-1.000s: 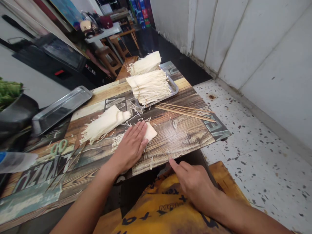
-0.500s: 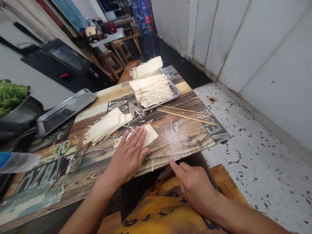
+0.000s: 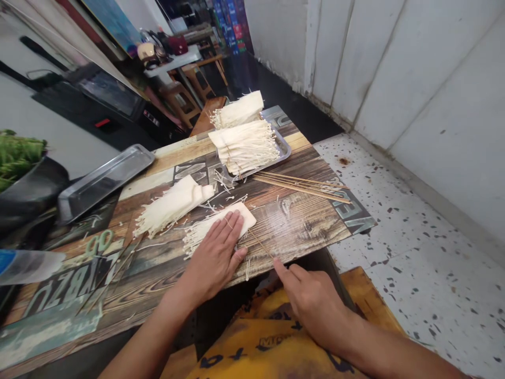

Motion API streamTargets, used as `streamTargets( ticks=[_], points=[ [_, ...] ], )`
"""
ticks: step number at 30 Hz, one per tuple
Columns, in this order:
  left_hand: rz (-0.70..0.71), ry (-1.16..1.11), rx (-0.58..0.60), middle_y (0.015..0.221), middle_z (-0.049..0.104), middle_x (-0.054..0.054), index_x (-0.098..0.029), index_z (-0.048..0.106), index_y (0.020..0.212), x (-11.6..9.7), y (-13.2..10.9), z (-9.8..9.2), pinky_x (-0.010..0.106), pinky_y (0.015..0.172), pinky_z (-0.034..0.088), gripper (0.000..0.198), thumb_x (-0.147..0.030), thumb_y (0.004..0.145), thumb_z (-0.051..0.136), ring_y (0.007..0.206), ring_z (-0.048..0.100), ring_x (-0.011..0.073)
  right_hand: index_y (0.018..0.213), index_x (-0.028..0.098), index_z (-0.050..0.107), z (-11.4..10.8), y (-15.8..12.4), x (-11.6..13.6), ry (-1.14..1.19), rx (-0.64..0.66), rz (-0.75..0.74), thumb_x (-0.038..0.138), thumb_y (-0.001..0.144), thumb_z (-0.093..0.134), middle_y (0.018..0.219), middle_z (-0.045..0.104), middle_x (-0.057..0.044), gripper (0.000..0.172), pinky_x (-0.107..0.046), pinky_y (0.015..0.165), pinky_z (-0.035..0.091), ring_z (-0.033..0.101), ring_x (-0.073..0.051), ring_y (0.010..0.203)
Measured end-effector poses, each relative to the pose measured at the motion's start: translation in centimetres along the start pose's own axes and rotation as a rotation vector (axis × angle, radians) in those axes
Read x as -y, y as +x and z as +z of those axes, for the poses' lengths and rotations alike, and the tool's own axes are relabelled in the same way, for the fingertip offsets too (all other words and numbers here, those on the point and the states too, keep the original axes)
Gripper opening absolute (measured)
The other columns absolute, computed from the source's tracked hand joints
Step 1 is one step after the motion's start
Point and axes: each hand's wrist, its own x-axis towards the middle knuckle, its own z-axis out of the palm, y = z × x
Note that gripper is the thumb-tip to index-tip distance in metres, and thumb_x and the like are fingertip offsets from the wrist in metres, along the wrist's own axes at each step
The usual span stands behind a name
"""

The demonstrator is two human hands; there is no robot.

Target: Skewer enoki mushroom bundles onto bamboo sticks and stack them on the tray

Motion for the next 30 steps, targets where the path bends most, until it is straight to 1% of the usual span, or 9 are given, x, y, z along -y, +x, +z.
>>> streamTargets(
  ticks=[4, 11, 16, 19, 23, 26, 30],
  points=[
    [0.004, -0.002, 0.002, 0.151, 0.036, 0.017, -0.004, 0.032, 0.144, 0.0, 0.0, 0.1, 0.046, 0.114, 0.031, 0.061, -0.043, 0.099, 0.027, 0.142, 0.029, 0.0274, 0.129, 0.006, 0.046, 0.4, 0.0, 0.2, -0.023, -0.011, 0.000, 0.005, 0.087, 0.035, 0.074, 0.060, -0.002, 0.044, -0.027, 0.048, 0.038, 0.055, -0.014, 0.054],
    [-0.009, -0.027, -0.013, 0.151, 0.036, 0.017, -0.007, 0.029, 0.146, 0.0, -0.1, 0.2, 0.046, 0.115, 0.029, 0.060, -0.044, 0.098, 0.029, 0.143, 0.025, 0.0255, 0.126, 0.001, 0.048, 0.5, 0.6, 0.7, -0.066, -0.013, -0.024, 0.003, 0.088, 0.034, 0.073, 0.061, -0.005, 0.041, -0.027, 0.047, 0.039, 0.056, -0.014, 0.053],
    [-0.011, -0.023, 0.003, 0.152, 0.034, 0.017, -0.006, 0.029, 0.146, 0.0, -0.1, 0.2, 0.046, 0.115, 0.029, 0.061, -0.044, 0.098, 0.030, 0.143, 0.025, 0.0255, 0.124, -0.001, 0.051, 0.1, 1.1, 1.1, 0.003, -0.013, -0.014, 0.005, 0.088, 0.036, 0.077, 0.064, -0.008, 0.039, -0.028, 0.050, 0.044, 0.059, -0.016, 0.058],
    [-0.016, -0.041, 0.009, 0.152, 0.033, 0.019, -0.006, 0.026, 0.147, 0.0, -0.1, 0.2, 0.047, 0.115, 0.028, 0.062, -0.044, 0.098, 0.031, 0.144, 0.024, 0.0258, 0.123, -0.001, 0.053, -0.5, 1.4, 1.3, 0.026, 0.033, 0.011, 0.005, 0.088, 0.036, 0.077, 0.065, -0.009, 0.039, -0.028, 0.052, 0.045, 0.061, -0.017, 0.061],
    [-0.011, -0.072, -0.009, 0.152, 0.030, 0.022, -0.005, 0.019, 0.148, 0.0, -0.2, 0.3, 0.049, 0.115, 0.028, 0.066, -0.046, 0.097, 0.032, 0.144, 0.022, 0.0276, 0.125, 0.001, 0.052, -1.0, 1.5, 1.3, 0.014, 0.082, 0.033, 0.005, 0.088, 0.034, 0.076, 0.066, -0.009, 0.041, -0.028, 0.051, 0.045, 0.060, -0.017, 0.059],
    [0.002, -0.063, -0.003, 0.152, 0.029, 0.023, -0.004, 0.021, 0.147, 0.1, -0.3, 0.3, 0.049, 0.115, 0.028, 0.065, -0.044, 0.097, 0.032, 0.144, 0.021, 0.0285, 0.126, 0.002, 0.051, -1.4, 1.7, 1.4, 0.030, 0.105, 0.049, 0.006, 0.089, 0.033, 0.079, 0.068, -0.009, 0.042, -0.027, 0.054, 0.047, 0.062, -0.017, 0.062],
    [0.001, -0.054, 0.008, 0.152, 0.028, 0.024, -0.003, 0.023, 0.146, 0.0, -0.3, 0.1, 0.049, 0.115, 0.026, 0.065, -0.044, 0.097, 0.032, 0.144, 0.020, 0.0288, 0.123, 0.001, 0.054, -2.2, 2.4, 1.8, 0.046, 0.147, 0.059, 0.006, 0.088, 0.034, 0.082, 0.070, -0.010, 0.040, -0.027, 0.058, 0.048, 0.065, -0.017, 0.068]
  ],
)
